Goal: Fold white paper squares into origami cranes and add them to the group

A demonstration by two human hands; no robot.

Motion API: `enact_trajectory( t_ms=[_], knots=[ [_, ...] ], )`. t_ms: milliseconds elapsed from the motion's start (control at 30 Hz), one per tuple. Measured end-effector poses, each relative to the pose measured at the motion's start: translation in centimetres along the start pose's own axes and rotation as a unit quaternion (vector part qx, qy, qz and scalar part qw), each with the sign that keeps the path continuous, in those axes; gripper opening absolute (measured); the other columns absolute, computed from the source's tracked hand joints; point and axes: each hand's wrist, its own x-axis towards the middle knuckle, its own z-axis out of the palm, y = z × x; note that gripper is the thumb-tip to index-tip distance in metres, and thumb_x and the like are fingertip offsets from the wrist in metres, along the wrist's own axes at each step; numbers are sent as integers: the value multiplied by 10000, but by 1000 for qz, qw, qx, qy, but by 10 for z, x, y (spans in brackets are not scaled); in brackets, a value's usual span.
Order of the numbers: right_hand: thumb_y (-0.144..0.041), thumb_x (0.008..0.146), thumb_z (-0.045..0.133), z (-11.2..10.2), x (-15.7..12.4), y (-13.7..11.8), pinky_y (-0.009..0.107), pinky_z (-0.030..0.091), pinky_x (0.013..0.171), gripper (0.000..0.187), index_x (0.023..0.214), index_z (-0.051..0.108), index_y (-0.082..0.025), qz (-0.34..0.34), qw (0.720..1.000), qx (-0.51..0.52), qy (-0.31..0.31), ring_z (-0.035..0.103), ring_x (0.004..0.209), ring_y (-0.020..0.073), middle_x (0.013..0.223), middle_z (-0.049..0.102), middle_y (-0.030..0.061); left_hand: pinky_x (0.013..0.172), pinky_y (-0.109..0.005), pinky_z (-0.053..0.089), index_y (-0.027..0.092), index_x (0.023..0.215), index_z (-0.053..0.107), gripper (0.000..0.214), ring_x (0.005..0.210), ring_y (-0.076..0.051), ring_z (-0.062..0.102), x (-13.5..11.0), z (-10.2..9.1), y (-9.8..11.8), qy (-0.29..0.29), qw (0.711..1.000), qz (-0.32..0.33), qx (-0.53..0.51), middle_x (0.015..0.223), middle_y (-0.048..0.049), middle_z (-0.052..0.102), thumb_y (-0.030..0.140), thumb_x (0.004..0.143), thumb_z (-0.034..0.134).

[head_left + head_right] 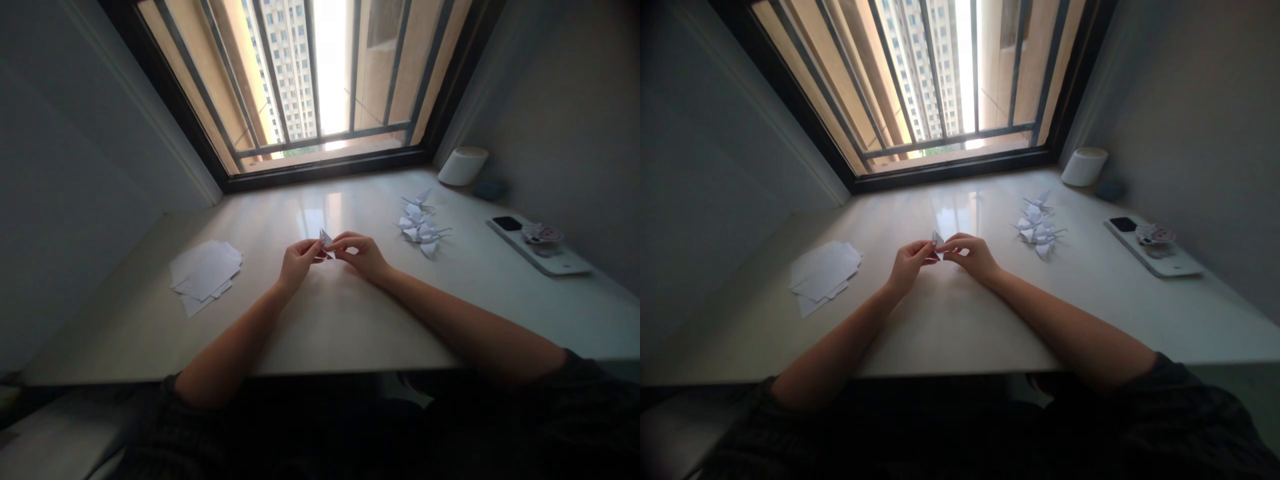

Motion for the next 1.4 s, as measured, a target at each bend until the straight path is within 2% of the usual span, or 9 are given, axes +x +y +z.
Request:
enact_trajectory(
  t_ms=[233, 567, 733, 1000, 1200, 1400],
  knots=[
    [-388, 785, 699, 1, 0, -2, 284, 502, 628, 163, 796, 735, -229, -1, 1000, -26, 3, 618, 746, 152, 824, 676, 38, 672, -291, 526, 162, 798, 731, 344, 683, -148, 634, -2, 2, 0, -7, 1000, -11, -4, 737, -43, 695, 488, 689, 727],
    [-448, 780, 691, 5, -1, 3, 341, 513, 762, 224, 851, 746, -243, 41, 999, 25, 21, 659, 838, 188, 883, 719, 45, 687, -305, 526, 162, 814, 726, 362, 707, -161, 646, 2, -1, -3, 12, 1000, -13, -14, 751, -54, 704, 505, 696, 715],
    [-492, 796, 653, 6, -1, 2, 326, 503, 719, 284, 781, 684, -210, 60, 997, 3, 50, 638, 734, 167, 756, 689, 14, 704, -310, 528, 162, 836, 731, 368, 738, -168, 657, 1, 0, -5, -2, 1000, 0, -10, 768, -62, 711, 504, 702, 714],
    [-499, 777, 672, 8, -1, -2, 340, 520, 731, 294, 765, 687, -205, 56, 997, 9, 59, 640, 760, 177, 778, 695, 34, 701, -309, 531, 162, 847, 734, 337, 740, -168, 662, 0, 1, -6, 1, 1000, 24, -7, 768, -57, 712, 470, 713, 717],
    [-450, 711, 755, 9, -2, -4, 338, 532, 711, 281, 875, 712, -226, 75, 990, 51, 111, 670, 738, 183, 805, 722, 32, 682, -299, 531, 157, 849, 725, 344, 741, -176, 672, -1, 2, -3, -5, 1000, 29, -5, 778, -60, 715, 479, 729, 704],
    [-456, 692, 766, 7, -1, -5, 321, 514, 697, 321, 913, 724, -227, 91, 988, 60, 109, 666, 703, 173, 734, 718, 14, 648, -288, 526, 147, 804, 715, 406, 703, -171, 672, -1, 2, -2, -7, 998, 57, 21, 743, -67, 713, 542, 788, 622]
  ],
)
